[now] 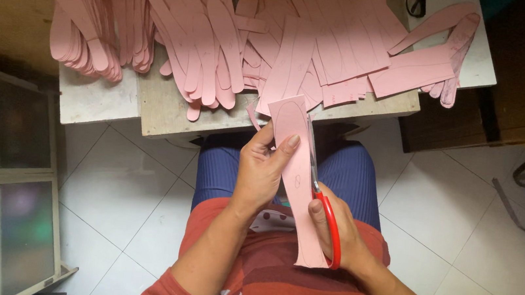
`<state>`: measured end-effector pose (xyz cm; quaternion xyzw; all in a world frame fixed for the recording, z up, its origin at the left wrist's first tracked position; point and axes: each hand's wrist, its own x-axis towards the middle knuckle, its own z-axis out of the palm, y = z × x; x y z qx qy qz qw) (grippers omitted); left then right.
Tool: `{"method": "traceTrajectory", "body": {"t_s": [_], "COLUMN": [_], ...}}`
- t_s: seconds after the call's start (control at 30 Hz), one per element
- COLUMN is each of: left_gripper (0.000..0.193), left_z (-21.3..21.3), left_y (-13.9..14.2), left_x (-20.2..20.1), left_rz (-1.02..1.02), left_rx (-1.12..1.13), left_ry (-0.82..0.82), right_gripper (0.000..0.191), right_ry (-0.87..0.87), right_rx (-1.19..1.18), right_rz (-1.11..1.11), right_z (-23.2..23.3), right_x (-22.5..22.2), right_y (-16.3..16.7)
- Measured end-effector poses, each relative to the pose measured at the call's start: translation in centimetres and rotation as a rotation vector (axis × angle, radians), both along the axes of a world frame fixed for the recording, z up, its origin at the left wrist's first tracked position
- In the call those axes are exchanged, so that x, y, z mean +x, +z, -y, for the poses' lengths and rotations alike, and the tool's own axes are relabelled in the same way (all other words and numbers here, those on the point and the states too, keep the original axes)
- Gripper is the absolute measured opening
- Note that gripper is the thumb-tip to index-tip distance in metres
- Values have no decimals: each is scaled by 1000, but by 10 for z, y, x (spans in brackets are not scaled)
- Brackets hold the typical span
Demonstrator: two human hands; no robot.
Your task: The person sits on the floor and uses red-handled scissors to cut pink paper sheets into elongated shapes. They repeatedly pick up sheets, cut along drawn outlines, and place the finished pieces on a nearby table.
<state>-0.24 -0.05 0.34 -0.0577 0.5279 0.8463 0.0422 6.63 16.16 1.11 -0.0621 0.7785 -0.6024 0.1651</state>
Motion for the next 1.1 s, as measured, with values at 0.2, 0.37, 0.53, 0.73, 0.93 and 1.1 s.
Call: {"method": "traceTrajectory", "body": {"t_s": [0.2,0.37,0.53,0.73,0.93,1.1], "left_gripper": [36,39,36,42,44,43], "left_z": [-1,0,7,-7,-2,0], "left_y": [-6,-12,-7,6,9,5], "left_x": [1,-3,-1,16,25,25], "left_rz": [16,-12,-62,11,-58,-42], "left_rx": [18,37,-38,-13,-215,-142], "left_ry": [1,-15,33,-24,-29,-45], "right_gripper": [54,50,48,64,71,62], "right_ry": [-22,-2,47,78,50,23], "right_rx": [60,62,-25,-53,-46,-63], "right_rz": [19,42,208,51,-32,-1], "right_z": [-5,-9,-10,-16,-8,-8], "right_x": [-1,-1,1,-9,-1,4], "right_y": [-5,-3,2,6,12,9]}}
